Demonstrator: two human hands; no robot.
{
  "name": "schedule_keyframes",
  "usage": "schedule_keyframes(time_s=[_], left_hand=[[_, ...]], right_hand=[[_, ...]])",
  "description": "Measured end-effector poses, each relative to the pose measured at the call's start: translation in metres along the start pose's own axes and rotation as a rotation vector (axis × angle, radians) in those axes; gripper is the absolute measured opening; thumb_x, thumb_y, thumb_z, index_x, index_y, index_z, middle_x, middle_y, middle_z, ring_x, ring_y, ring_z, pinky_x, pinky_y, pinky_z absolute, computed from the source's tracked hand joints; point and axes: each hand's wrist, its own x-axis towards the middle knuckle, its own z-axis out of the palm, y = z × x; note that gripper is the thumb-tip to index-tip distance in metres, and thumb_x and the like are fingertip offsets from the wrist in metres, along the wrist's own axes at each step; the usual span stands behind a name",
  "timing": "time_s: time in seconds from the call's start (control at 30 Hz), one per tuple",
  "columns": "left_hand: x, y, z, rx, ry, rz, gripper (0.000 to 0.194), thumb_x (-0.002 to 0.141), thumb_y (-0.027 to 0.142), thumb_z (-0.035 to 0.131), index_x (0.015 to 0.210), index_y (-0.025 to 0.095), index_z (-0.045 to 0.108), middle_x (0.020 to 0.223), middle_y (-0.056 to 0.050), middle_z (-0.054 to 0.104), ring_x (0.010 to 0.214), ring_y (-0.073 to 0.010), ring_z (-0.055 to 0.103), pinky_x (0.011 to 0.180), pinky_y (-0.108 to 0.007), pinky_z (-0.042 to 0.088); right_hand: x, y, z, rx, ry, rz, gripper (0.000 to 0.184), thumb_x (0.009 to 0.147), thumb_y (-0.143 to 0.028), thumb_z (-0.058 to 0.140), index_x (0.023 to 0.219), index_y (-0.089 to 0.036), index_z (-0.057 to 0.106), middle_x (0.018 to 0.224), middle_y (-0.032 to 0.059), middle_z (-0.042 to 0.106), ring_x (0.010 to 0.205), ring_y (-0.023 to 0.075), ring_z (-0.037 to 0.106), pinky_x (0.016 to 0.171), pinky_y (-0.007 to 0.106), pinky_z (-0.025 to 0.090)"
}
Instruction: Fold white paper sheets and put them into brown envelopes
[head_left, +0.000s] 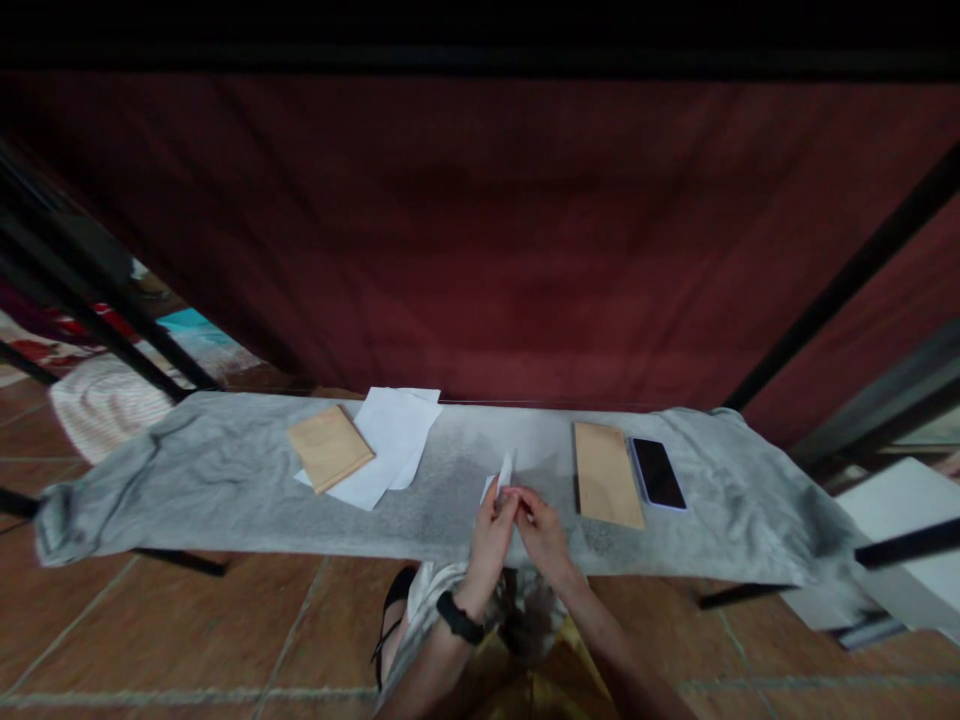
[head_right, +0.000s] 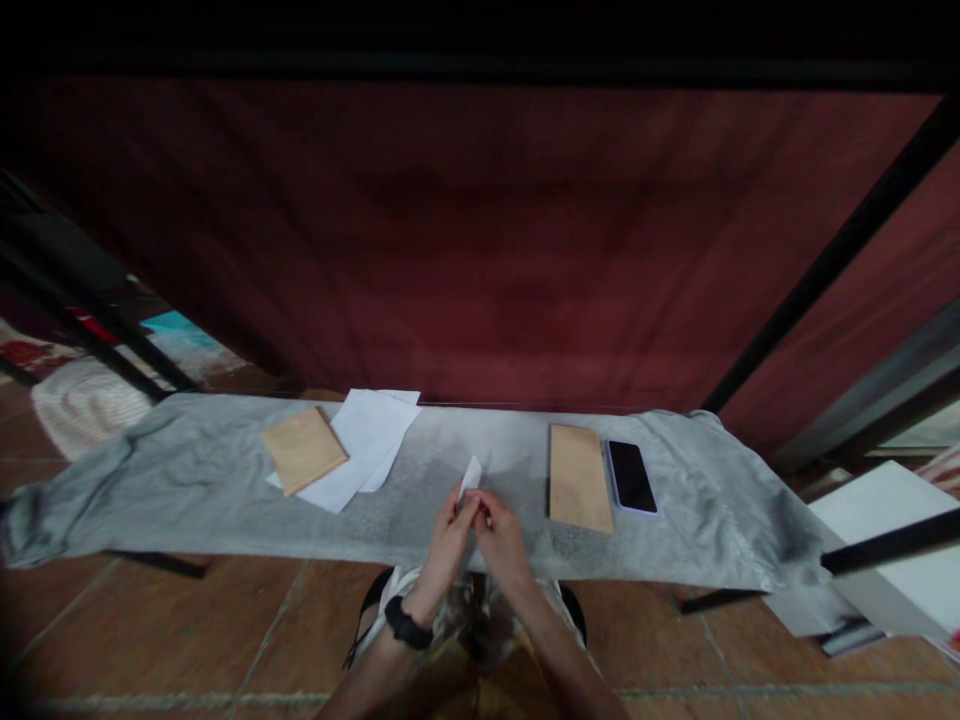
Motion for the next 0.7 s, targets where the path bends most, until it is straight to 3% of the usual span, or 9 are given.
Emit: schedule_keyframes(time_s=[0.17, 0.27, 0.33, 0.4, 0.47, 0.57, 0.7], left_hand=[[0.012, 0.011, -0.021, -0.373, 0.122, -0.131, 0.045, 0.095, 0.047, 0.052, 0.123, 0.014, 0.065, 0.118, -0.014, 0.075, 0.102, -0.0249, 0.074, 0.089, -0.040, 0.060], [0.021, 0.011, -0.028, -0.516, 0.175, -0.200, 0.027, 0.098, 0.035, 0.052, 0.115, 0.018, 0.065, 0.116, -0.011, 0.076, 0.100, -0.0208, 0.074, 0.089, -0.037, 0.061], [0.022, 0.009, -0.026, -0.674, 0.242, -0.284, 0.014, 0.095, 0.026, 0.057, 0.105, 0.020, 0.065, 0.109, -0.008, 0.077, 0.097, -0.0174, 0.075, 0.088, -0.033, 0.061], [0.019, 0.006, -0.021, -0.839, 0.306, -0.375, 0.008, 0.089, 0.017, 0.063, 0.097, 0.020, 0.064, 0.099, -0.006, 0.077, 0.088, -0.0147, 0.075, 0.083, -0.028, 0.061], [0.014, 0.001, -0.014, -0.922, 0.330, -0.429, 0.010, 0.084, 0.014, 0.068, 0.091, 0.019, 0.063, 0.090, -0.004, 0.076, 0.080, -0.0134, 0.074, 0.077, -0.025, 0.060], [0.008, -0.012, -0.011, -0.782, 0.337, -0.413, 0.012, 0.080, 0.013, 0.070, 0.089, 0.018, 0.065, 0.084, -0.002, 0.074, 0.075, -0.0138, 0.072, 0.073, -0.024, 0.058], [0.011, -0.033, -0.021, -0.260, 0.316, -0.192, 0.031, 0.077, 0.007, 0.065, 0.106, 0.018, 0.067, 0.096, -0.003, 0.074, 0.089, -0.0188, 0.071, 0.085, -0.032, 0.057]], right_hand=[[-0.004, -0.007, -0.003, -0.007, 0.031, -0.060, 0.036, 0.098, -0.028, 0.041, 0.121, -0.024, 0.068, 0.125, 0.0076, 0.071, 0.115, 0.0209, 0.067, 0.098, 0.034, 0.055], [-0.003, 0.012, -0.010, -0.066, 0.176, -0.036, 0.039, 0.097, -0.033, 0.043, 0.129, -0.022, 0.062, 0.135, 0.0121, 0.064, 0.128, 0.0236, 0.058, 0.108, 0.040, 0.049], [-0.003, 0.031, -0.013, -0.094, 0.283, 0.071, 0.044, 0.096, -0.039, 0.046, 0.134, -0.022, 0.057, 0.138, 0.0136, 0.060, 0.130, 0.0256, 0.055, 0.107, 0.043, 0.048], [-0.003, 0.051, -0.014, -0.007, 0.290, 0.201, 0.048, 0.093, -0.043, 0.050, 0.136, -0.021, 0.056, 0.132, 0.0131, 0.064, 0.117, 0.0248, 0.063, 0.097, 0.041, 0.054], [-0.004, 0.068, -0.013, 0.100, 0.243, 0.300, 0.051, 0.091, -0.043, 0.053, 0.135, -0.017, 0.056, 0.111, 0.0109, 0.072, 0.093, 0.0223, 0.069, 0.083, 0.037, 0.057], [-0.005, 0.084, -0.013, 0.101, 0.200, 0.328, 0.051, 0.087, -0.037, 0.054, 0.133, -0.017, 0.058, 0.087, 0.0048, 0.072, 0.075, 0.0202, 0.067, 0.073, 0.033, 0.056], [-0.002, 0.088, -0.013, -0.077, 0.187, 0.251, 0.050, 0.088, -0.029, 0.048, 0.135, -0.017, 0.058, 0.090, 0.0055, 0.072, 0.079, 0.0215, 0.069, 0.075, 0.034, 0.057]])
